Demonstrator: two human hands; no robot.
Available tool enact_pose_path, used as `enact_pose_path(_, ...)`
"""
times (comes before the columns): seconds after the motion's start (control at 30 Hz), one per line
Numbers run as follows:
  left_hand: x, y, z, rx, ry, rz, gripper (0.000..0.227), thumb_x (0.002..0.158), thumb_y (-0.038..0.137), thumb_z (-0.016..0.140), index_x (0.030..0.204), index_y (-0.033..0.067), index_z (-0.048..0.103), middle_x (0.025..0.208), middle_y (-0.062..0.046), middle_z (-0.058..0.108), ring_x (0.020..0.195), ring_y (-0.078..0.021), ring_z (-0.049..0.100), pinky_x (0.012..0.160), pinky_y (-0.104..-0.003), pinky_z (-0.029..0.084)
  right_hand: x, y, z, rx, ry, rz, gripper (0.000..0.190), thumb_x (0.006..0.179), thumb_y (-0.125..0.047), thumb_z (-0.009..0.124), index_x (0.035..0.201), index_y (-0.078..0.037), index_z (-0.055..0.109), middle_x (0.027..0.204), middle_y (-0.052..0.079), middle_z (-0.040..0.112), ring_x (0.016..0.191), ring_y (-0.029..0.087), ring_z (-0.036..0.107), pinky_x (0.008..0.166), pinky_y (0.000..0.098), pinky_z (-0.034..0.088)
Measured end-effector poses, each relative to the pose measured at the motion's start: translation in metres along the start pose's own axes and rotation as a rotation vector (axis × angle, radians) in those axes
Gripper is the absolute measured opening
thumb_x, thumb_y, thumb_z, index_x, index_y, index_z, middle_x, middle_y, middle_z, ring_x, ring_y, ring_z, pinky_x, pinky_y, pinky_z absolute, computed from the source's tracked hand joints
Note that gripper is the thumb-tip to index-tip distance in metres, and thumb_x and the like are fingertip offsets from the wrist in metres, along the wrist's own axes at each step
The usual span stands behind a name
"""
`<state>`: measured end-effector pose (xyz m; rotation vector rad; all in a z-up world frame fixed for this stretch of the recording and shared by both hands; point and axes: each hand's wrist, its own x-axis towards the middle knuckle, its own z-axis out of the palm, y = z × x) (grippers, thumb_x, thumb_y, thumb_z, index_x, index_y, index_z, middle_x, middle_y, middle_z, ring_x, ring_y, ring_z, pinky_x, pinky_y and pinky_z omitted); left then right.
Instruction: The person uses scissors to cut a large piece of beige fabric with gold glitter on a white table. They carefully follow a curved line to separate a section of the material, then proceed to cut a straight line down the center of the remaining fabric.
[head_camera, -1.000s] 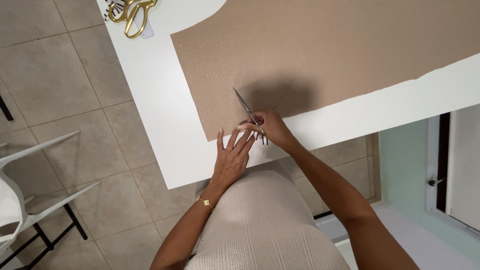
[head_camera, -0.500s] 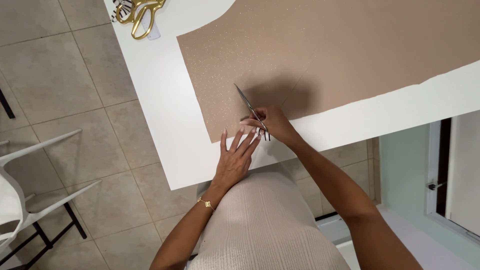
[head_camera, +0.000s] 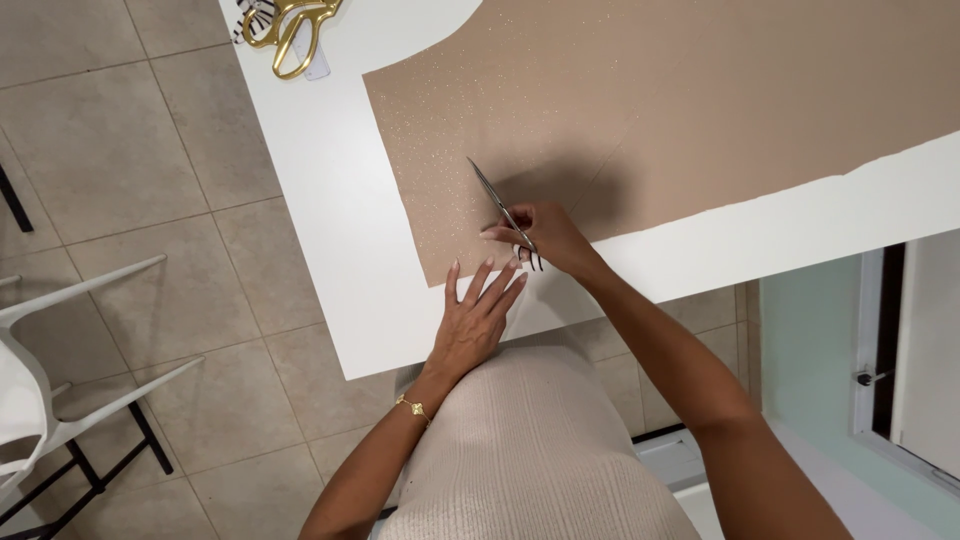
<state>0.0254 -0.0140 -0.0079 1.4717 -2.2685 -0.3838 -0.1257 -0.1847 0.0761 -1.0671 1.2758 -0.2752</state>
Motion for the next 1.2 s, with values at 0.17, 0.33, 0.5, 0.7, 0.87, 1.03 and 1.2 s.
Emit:
enact_pose_path(0.17, -0.002, -0.002, 0.001, -0.002, -0.013, 0.005, 0.058, 0.108, 0.019, 0.052, 0.164, 0.0317, 0.051, 0.173, 0.004, 0.045, 0.164, -0.027, 0.032, 0.132, -0.069, 0.016, 0.019, 0.006, -0.001, -0.028, -0.022, -0.021, 0.037, 0.088, -0.036, 0.095, 0.095, -0.004, 0.078, 0.071, 0.004, 0.068, 0.052, 0.007, 0.064, 0.042, 0.018, 0.052)
enact_pose_path(0.33, -0.002, -0.002, 0.0, 0.018, -0.013, 0.011, 0.058, 0.106, 0.02, 0.056, 0.163, 0.0315, 0.052, 0.174, 0.004, 0.044, 0.163, -0.0272, 0.032, 0.131, -0.069, 0.018, 0.002, -0.032, 0.0, -0.058, -0.025, -0.008, 0.035, 0.088, -0.033, 0.095, 0.093, -0.004, 0.077, 0.068, 0.005, 0.067, 0.049, 0.007, 0.063, 0.04, 0.0184, 0.05)
enact_pose_path(0.5, -0.003, -0.002, -0.001, 0.008, -0.013, 0.011, 0.058, 0.106, 0.019, 0.056, 0.162, 0.0316, 0.052, 0.175, 0.004, 0.043, 0.163, -0.0268, 0.032, 0.131, -0.069, 0.018, 0.014, -0.025, -0.003, -0.019, -0.048, -0.005, 0.035, 0.089, -0.032, 0.095, 0.094, -0.002, 0.075, 0.07, 0.005, 0.066, 0.052, 0.007, 0.061, 0.043, 0.0179, 0.049)
enact_pose_path(0.7, 0.0, -0.002, -0.005, -0.001, 0.002, 0.009, 0.056, 0.107, 0.018, 0.055, 0.161, 0.031, 0.053, 0.175, 0.004, 0.043, 0.163, -0.0263, 0.033, 0.132, -0.069, 0.017, 0.04, -0.009, -0.007, -0.043, -0.077, -0.036, 0.036, 0.089, -0.033, 0.095, 0.093, -0.003, 0.076, 0.068, 0.004, 0.064, 0.051, 0.008, 0.061, 0.044, 0.0197, 0.05)
enact_pose_path(0.87, -0.001, -0.001, -0.002, -0.001, 0.01, 0.001, 0.057, 0.106, 0.019, 0.055, 0.161, 0.0313, 0.054, 0.175, 0.005, 0.044, 0.163, -0.0259, 0.034, 0.132, -0.069, 0.018, 0.033, -0.019, -0.008, -0.041, -0.074, -0.036, 0.033, 0.089, -0.03, 0.095, 0.091, -0.003, 0.076, 0.065, 0.005, 0.064, 0.048, 0.008, 0.061, 0.041, 0.0209, 0.048)
enact_pose_path(1.03, -0.001, -0.001, -0.003, -0.013, -0.007, -0.009, 0.059, 0.105, 0.018, 0.056, 0.163, 0.0318, 0.052, 0.177, 0.006, 0.041, 0.164, -0.0256, 0.031, 0.132, -0.068, 0.017, 0.044, -0.019, -0.01, -0.051, -0.09, -0.046, 0.033, 0.091, -0.031, 0.093, 0.091, -0.003, 0.075, 0.066, 0.006, 0.065, 0.05, 0.01, 0.062, 0.042, 0.0223, 0.05)
enact_pose_path(1.2, 0.005, -0.001, -0.01, -0.032, 0.041, -0.009, 0.061, 0.1, 0.015, 0.061, 0.16, 0.0301, 0.056, 0.175, 0.004, 0.045, 0.162, -0.0261, 0.036, 0.13, -0.067, 0.021, 0.042, -0.039, -0.012, -0.057, -0.119, 0.021, 0.037, 0.088, -0.032, 0.095, 0.097, -0.003, 0.075, 0.068, 0.004, 0.064, 0.051, 0.01, 0.064, 0.04, 0.019, 0.047)
